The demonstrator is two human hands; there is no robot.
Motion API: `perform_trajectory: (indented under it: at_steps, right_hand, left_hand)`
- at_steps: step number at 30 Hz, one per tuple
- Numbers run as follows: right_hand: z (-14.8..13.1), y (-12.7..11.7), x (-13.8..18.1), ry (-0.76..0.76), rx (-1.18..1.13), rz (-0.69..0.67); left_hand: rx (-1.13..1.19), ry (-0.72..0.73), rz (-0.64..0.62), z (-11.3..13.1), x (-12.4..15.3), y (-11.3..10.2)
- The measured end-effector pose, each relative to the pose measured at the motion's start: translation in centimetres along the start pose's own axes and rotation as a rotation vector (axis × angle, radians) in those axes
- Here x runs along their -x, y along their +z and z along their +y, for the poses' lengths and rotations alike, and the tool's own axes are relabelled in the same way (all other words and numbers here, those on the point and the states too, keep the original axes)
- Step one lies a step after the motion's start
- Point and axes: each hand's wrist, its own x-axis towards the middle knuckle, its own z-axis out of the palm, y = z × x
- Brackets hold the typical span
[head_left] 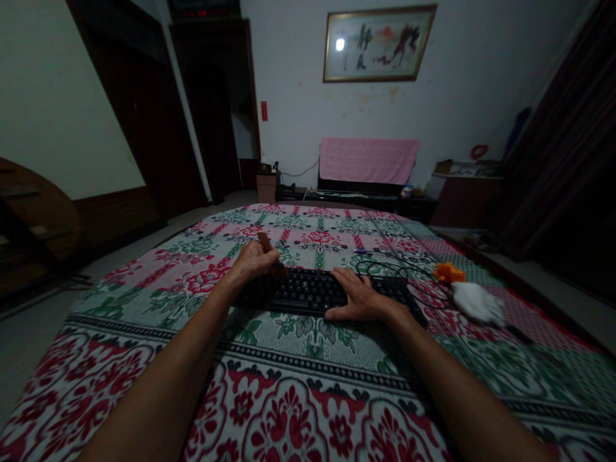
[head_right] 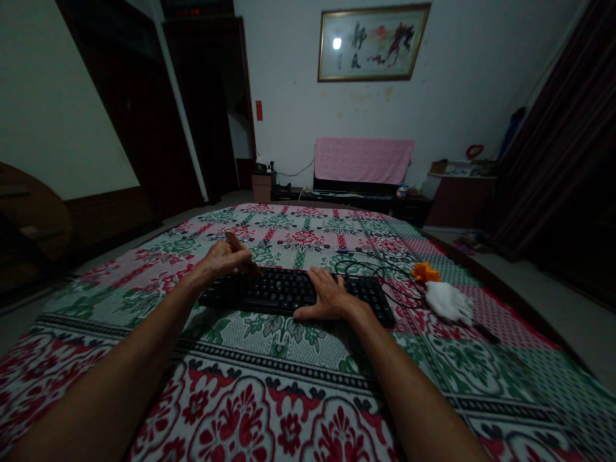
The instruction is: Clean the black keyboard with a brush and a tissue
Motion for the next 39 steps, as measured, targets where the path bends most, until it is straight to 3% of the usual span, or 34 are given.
perform_trajectory:
  at_steps: [7,15,20,28,39]
  right_hand:
    - [0.1,0.1,-0.1,-0.009,-0.009,0.016]
    - [0.3,0.3,-0.1,-0.004,-0.002,0.011]
    - [0.4,0.4,-0.1,-0.013,0.001,0.023]
    - [0.4,0.4,-0.2,-0.022,0.007,0.043]
    - [0.2,0.5,-0.3,-0.009,0.030,0.055]
  left_hand:
    - [-0.007,0.045,0.043,-0.1,-0.2,0.4]
    - [0.208,0.096,-0.014,-2.1,-1.5,1.2]
    - [0.332,0.056,-0.015,-1.9,-1.5,1.1]
    - [0.384,0.036,-0.146,-1.4,-0.6,0.8]
    - [0.274,0.144,0.135,-2.5,1.0,2.7]
